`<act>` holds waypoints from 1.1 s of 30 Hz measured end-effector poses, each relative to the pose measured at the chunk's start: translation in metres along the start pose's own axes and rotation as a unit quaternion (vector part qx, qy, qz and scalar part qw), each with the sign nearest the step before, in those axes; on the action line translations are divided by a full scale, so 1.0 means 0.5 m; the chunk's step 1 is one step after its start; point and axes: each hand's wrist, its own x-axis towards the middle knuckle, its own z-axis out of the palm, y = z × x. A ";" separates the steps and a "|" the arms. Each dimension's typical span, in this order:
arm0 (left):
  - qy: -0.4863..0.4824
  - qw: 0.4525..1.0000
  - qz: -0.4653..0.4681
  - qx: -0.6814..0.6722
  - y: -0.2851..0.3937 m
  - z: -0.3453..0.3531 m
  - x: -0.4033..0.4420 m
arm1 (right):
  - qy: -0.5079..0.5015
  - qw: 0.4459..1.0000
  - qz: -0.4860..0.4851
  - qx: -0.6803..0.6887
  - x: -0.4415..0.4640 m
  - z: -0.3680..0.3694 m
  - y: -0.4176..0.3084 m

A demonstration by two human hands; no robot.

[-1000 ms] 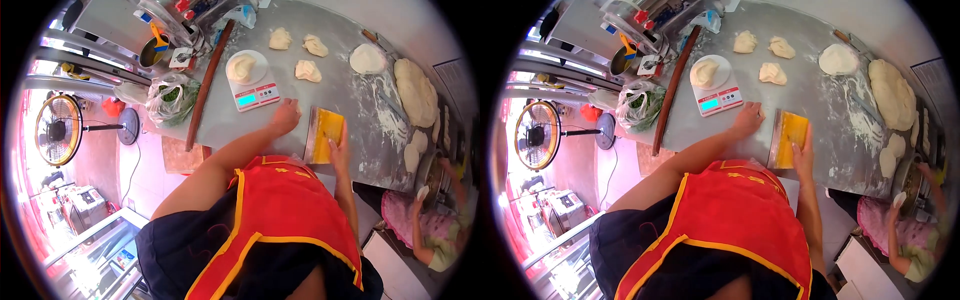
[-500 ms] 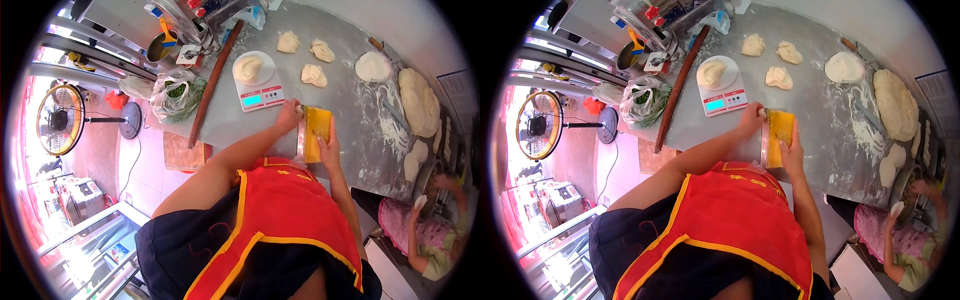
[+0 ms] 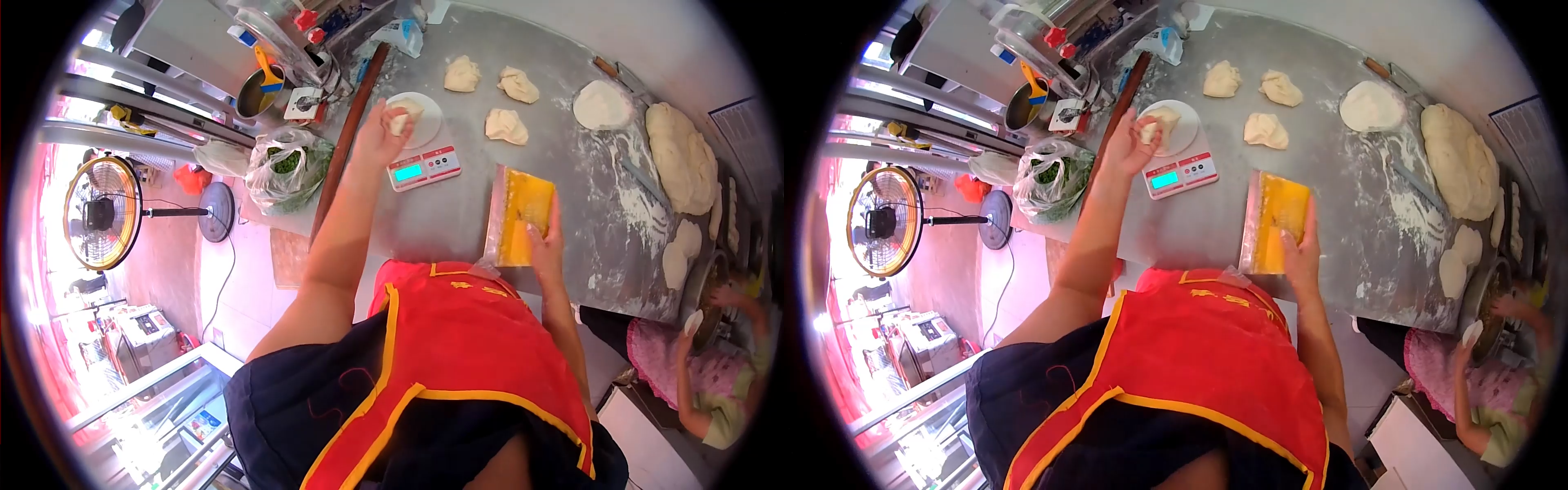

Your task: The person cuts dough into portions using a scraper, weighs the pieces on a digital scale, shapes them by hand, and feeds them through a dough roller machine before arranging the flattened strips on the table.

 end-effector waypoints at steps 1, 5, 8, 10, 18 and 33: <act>0.028 0.985 0.052 0.160 0.019 -0.011 0.014 | -0.002 1.000 -0.002 -0.001 -0.001 -0.002 0.006; 0.151 0.661 0.202 0.707 0.057 -0.013 0.028 | -0.009 1.000 0.016 0.025 -0.006 -0.009 0.016; 0.176 0.477 0.138 0.850 0.055 -0.020 0.069 | 0.006 1.000 0.005 0.005 -0.008 -0.013 0.027; 0.181 0.459 0.074 0.866 0.046 -0.034 0.108 | 0.011 1.000 0.013 0.009 -0.010 -0.015 0.018; -0.093 0.542 0.161 0.819 -0.045 0.084 0.003 | 0.035 0.996 -0.046 -0.067 -0.004 -0.037 -0.004; -0.181 0.452 0.183 0.854 -0.288 0.110 -0.081 | -0.048 0.896 -0.147 -0.417 0.007 0.010 -0.053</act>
